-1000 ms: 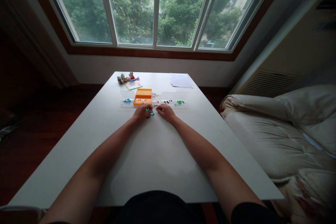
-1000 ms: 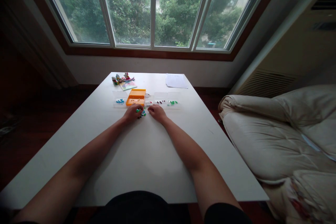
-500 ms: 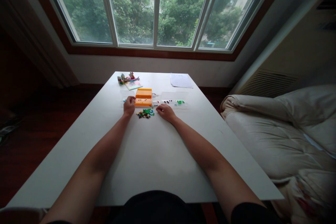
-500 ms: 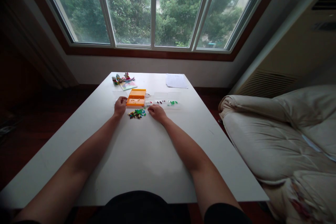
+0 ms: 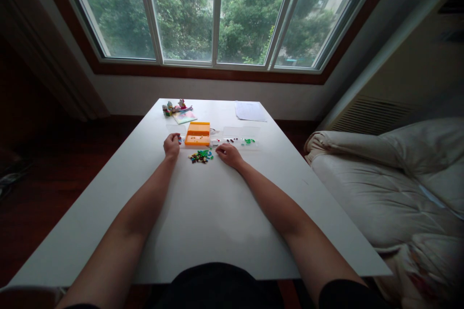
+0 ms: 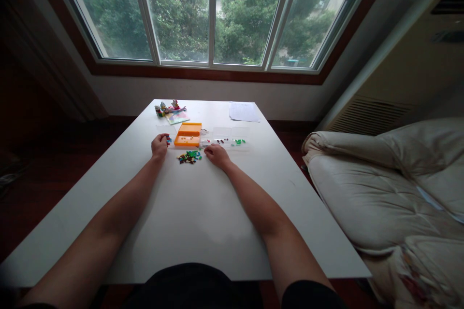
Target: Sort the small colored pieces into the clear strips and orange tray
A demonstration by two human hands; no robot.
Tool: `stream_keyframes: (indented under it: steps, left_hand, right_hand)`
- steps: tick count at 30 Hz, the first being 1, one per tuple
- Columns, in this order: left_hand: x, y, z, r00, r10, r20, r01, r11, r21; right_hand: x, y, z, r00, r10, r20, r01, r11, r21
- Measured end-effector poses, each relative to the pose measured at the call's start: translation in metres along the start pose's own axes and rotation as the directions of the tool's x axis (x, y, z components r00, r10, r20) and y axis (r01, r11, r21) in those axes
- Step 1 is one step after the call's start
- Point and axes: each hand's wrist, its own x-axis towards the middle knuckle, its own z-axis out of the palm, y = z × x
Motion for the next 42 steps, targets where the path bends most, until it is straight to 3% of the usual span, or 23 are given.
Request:
stream_keyframes:
  steps: [6, 9, 11, 13, 16, 19, 20, 22, 27, 34, 42]
  left_hand:
    - [-0.004, 0.005, -0.002, 0.999, -0.002, -0.041, 0.008, 0.991, 0.133]
    - [-0.013, 0.012, -0.001, 0.990, 0.140, -0.021, -0.129, 0.950, 0.285]
    - [-0.022, 0.018, 0.002, 0.957, 0.283, 0.056, -0.284, 0.886, 0.367]
    - [-0.034, 0.025, 0.009, 0.896, 0.395, 0.202, -0.444, 0.807, 0.389]
    - [-0.053, 0.035, 0.021, 0.739, 0.488, 0.465, -0.661, 0.658, 0.360]
    - [-0.069, 0.041, 0.031, 0.539, 0.491, 0.685, -0.813, 0.517, 0.268]
    - [-0.074, 0.042, 0.034, 0.491, 0.479, 0.728, -0.840, 0.482, 0.249]
    - [-0.080, 0.044, 0.037, 0.439, 0.455, 0.775, -0.869, 0.433, 0.238]
    - [-0.085, 0.045, 0.037, 0.408, 0.411, 0.815, -0.889, 0.383, 0.252]
    - [-0.086, 0.046, 0.036, 0.394, 0.404, 0.825, -0.893, 0.381, 0.240]
    - [-0.081, 0.043, 0.036, 0.449, 0.422, 0.787, -0.828, 0.527, 0.190]
  right_hand:
    - [0.000, 0.001, 0.000, 1.000, 0.006, 0.001, -0.006, 1.000, -0.006]
    - [0.000, 0.000, 0.000, 1.000, 0.008, -0.001, -0.008, 1.000, -0.011]
    - [0.000, -0.001, 0.000, 1.000, 0.005, 0.000, -0.005, 1.000, -0.013]
    - [0.000, -0.001, 0.000, 1.000, 0.004, 0.001, -0.004, 1.000, -0.011]
    - [0.000, -0.002, 0.000, 1.000, 0.010, -0.008, -0.010, 1.000, -0.013]
    - [0.000, -0.002, 0.001, 0.999, 0.014, -0.039, -0.015, 1.000, -0.022]
    - [0.000, -0.001, 0.000, 0.998, 0.021, -0.055, -0.022, 0.999, -0.023]
    - [0.000, 0.001, 0.000, 0.994, 0.052, -0.091, -0.054, 0.998, -0.023]
    - [0.001, 0.003, -0.001, 0.985, 0.121, -0.126, -0.124, 0.992, -0.016]
    - [0.001, 0.004, 0.001, 0.986, 0.119, -0.120, -0.122, 0.992, -0.021]
    - [0.001, 0.001, -0.001, 0.993, 0.080, -0.086, -0.085, 0.995, -0.054]
